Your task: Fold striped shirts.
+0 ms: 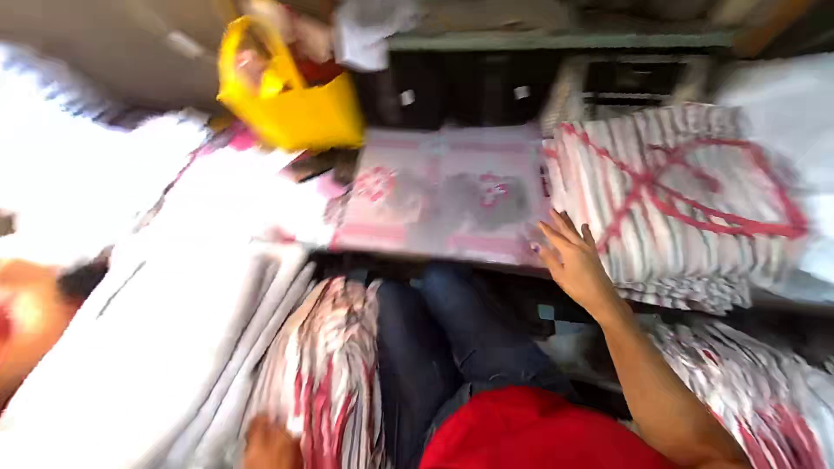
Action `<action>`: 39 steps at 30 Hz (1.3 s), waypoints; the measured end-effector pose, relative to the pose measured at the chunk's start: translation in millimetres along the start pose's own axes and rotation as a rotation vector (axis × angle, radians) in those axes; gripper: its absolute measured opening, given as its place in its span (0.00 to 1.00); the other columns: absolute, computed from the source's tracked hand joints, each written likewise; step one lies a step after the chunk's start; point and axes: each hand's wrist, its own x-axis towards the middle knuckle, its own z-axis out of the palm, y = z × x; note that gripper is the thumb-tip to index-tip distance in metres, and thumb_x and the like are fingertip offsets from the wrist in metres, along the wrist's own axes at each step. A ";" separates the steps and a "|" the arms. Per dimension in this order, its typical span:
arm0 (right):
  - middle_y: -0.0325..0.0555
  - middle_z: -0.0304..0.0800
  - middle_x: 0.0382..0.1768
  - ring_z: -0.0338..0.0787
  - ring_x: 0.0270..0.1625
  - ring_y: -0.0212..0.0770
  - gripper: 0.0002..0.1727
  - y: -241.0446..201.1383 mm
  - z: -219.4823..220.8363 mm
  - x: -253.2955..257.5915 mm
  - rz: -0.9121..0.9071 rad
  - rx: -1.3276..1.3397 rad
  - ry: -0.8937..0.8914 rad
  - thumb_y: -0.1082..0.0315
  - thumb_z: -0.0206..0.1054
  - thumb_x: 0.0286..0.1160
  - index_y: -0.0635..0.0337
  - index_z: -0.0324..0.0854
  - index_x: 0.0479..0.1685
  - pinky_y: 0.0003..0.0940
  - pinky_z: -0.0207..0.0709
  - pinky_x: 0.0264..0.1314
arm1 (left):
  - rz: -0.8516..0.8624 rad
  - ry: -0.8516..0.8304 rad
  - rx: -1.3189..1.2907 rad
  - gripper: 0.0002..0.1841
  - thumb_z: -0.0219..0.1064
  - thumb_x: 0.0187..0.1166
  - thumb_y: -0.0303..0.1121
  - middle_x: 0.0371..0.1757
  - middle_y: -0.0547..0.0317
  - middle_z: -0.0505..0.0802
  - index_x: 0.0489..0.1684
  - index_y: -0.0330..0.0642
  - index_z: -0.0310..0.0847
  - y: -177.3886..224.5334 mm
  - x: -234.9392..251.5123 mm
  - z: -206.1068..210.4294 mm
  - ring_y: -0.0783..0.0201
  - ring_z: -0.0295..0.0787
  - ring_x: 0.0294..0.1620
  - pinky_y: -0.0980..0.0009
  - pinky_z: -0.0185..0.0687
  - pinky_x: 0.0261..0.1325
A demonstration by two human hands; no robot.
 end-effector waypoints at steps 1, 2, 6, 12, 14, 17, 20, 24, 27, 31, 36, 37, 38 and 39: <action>0.62 0.65 0.87 0.62 0.90 0.64 0.27 -22.2 19.2 3.4 -0.092 0.051 -0.131 0.56 0.60 0.88 0.61 0.79 0.79 0.68 0.49 0.91 | -0.051 -0.060 -0.015 0.24 0.54 0.86 0.27 0.76 0.15 0.75 0.74 0.13 0.69 -2.7 -8.3 6.8 0.23 0.70 0.80 0.32 0.62 0.82; 0.63 0.66 0.87 0.65 0.89 0.64 0.26 -45.0 40.0 5.9 -0.194 0.083 -0.255 0.56 0.60 0.88 0.62 0.79 0.77 0.64 0.55 0.90 | -0.098 -0.043 -0.001 0.25 0.52 0.88 0.28 0.79 0.15 0.72 0.77 0.14 0.67 -2.0 -14.3 15.2 0.22 0.65 0.83 0.32 0.58 0.84; 0.63 0.68 0.86 0.66 0.89 0.63 0.25 -140.5 113.4 0.2 -0.611 0.146 -0.640 0.59 0.60 0.88 0.65 0.80 0.76 0.59 0.57 0.90 | -0.155 0.045 -0.096 0.24 0.49 0.88 0.29 0.80 0.22 0.75 0.76 0.21 0.73 -17.1 -30.5 29.4 0.25 0.65 0.85 0.32 0.53 0.87; 0.60 0.74 0.82 0.73 0.85 0.57 0.22 -262.7 186.7 -0.5 -1.019 0.193 -0.912 0.64 0.60 0.88 0.61 0.80 0.77 0.51 0.64 0.88 | -0.395 0.174 -0.299 0.20 0.52 0.85 0.24 0.76 0.30 0.82 0.67 0.25 0.83 -32.1 -49.3 18.0 0.35 0.76 0.81 0.44 0.66 0.85; 0.60 0.73 0.83 0.70 0.87 0.59 0.25 -294.5 213.9 0.7 -1.135 0.174 -0.947 0.60 0.61 0.88 0.60 0.78 0.79 0.56 0.61 0.89 | -0.483 0.156 -0.254 0.22 0.47 0.88 0.25 0.79 0.28 0.79 0.74 0.22 0.76 -53.8 -48.4 21.1 0.34 0.72 0.83 0.42 0.60 0.87; 0.56 0.63 0.90 0.55 0.93 0.64 0.31 -320.7 261.6 -5.7 -1.263 0.037 -1.068 0.54 0.65 0.85 0.51 0.71 0.86 0.73 0.45 0.89 | -0.488 -0.028 -0.263 0.26 0.46 0.92 0.33 0.84 0.28 0.73 0.83 0.23 0.66 -102.9 -34.0 25.2 0.34 0.65 0.88 0.42 0.53 0.90; 0.49 0.59 0.92 0.47 0.95 0.66 0.38 -315.4 294.8 -11.5 -1.294 -0.036 -1.135 0.53 0.72 0.77 0.41 0.66 0.89 0.90 0.34 0.79 | -0.568 -0.216 -0.481 0.28 0.54 0.92 0.40 0.83 0.31 0.74 0.84 0.28 0.66 -139.3 -6.4 15.6 0.42 0.67 0.87 0.48 0.56 0.90; 0.46 0.64 0.90 0.52 0.94 0.62 0.35 -307.9 296.1 -6.9 -1.310 0.029 -1.097 0.53 0.70 0.77 0.41 0.69 0.87 0.87 0.37 0.81 | -0.708 -0.332 -0.691 0.27 0.64 0.86 0.40 0.69 0.37 0.85 0.78 0.30 0.71 -183.0 -0.6 2.0 0.53 0.83 0.69 0.56 0.75 0.75; 0.43 0.65 0.90 0.53 0.94 0.59 0.34 -298.5 296.2 -6.1 -1.292 0.070 -1.065 0.53 0.69 0.79 0.42 0.69 0.87 0.85 0.35 0.83 | -0.792 -0.564 -0.721 0.27 0.63 0.87 0.40 0.69 0.37 0.84 0.78 0.29 0.70 -195.2 -3.2 -11.1 0.55 0.83 0.67 0.57 0.76 0.74; 0.42 0.64 0.90 0.53 0.95 0.57 0.33 -288.1 295.0 -15.7 -1.246 0.092 -1.009 0.56 0.67 0.80 0.43 0.69 0.88 0.84 0.34 0.84 | -0.811 -0.742 -0.708 0.23 0.66 0.83 0.33 0.56 0.45 0.89 0.73 0.31 0.72 -181.4 2.5 -42.2 0.63 0.89 0.50 0.61 0.85 0.61; 0.48 0.58 0.93 0.48 0.96 0.61 0.36 -267.8 278.8 -25.3 -1.154 0.036 -1.015 0.57 0.66 0.81 0.45 0.64 0.91 0.86 0.30 0.83 | -0.699 -0.640 -0.692 0.31 0.74 0.70 0.24 0.62 0.41 0.88 0.76 0.31 0.70 -123.0 -15.8 -77.5 0.59 0.88 0.57 0.58 0.84 0.64; 0.52 0.57 0.93 0.48 0.95 0.63 0.37 -270.1 265.8 -26.7 -1.110 0.037 -1.056 0.55 0.67 0.81 0.49 0.63 0.91 0.86 0.29 0.84 | -0.678 -0.567 -0.654 0.29 0.75 0.69 0.26 0.58 0.42 0.89 0.72 0.30 0.74 -94.1 -15.2 -89.5 0.58 0.89 0.54 0.57 0.85 0.63; 0.56 0.58 0.91 0.51 0.94 0.63 0.38 -275.4 247.6 -30.7 -1.040 0.075 -1.114 0.52 0.67 0.83 0.55 0.63 0.90 0.82 0.32 0.87 | -0.669 -0.500 -0.607 0.27 0.75 0.69 0.28 0.55 0.42 0.90 0.68 0.31 0.76 -60.7 -14.5 -104.1 0.57 0.89 0.53 0.55 0.85 0.62; 0.59 0.61 0.90 0.58 0.93 0.60 0.37 -284.4 225.3 -36.9 -0.929 0.169 -1.196 0.51 0.64 0.86 0.61 0.62 0.90 0.72 0.42 0.90 | -0.653 -0.451 -0.534 0.26 0.76 0.69 0.31 0.54 0.41 0.91 0.67 0.31 0.78 -27.1 -13.9 -118.7 0.54 0.89 0.54 0.51 0.84 0.63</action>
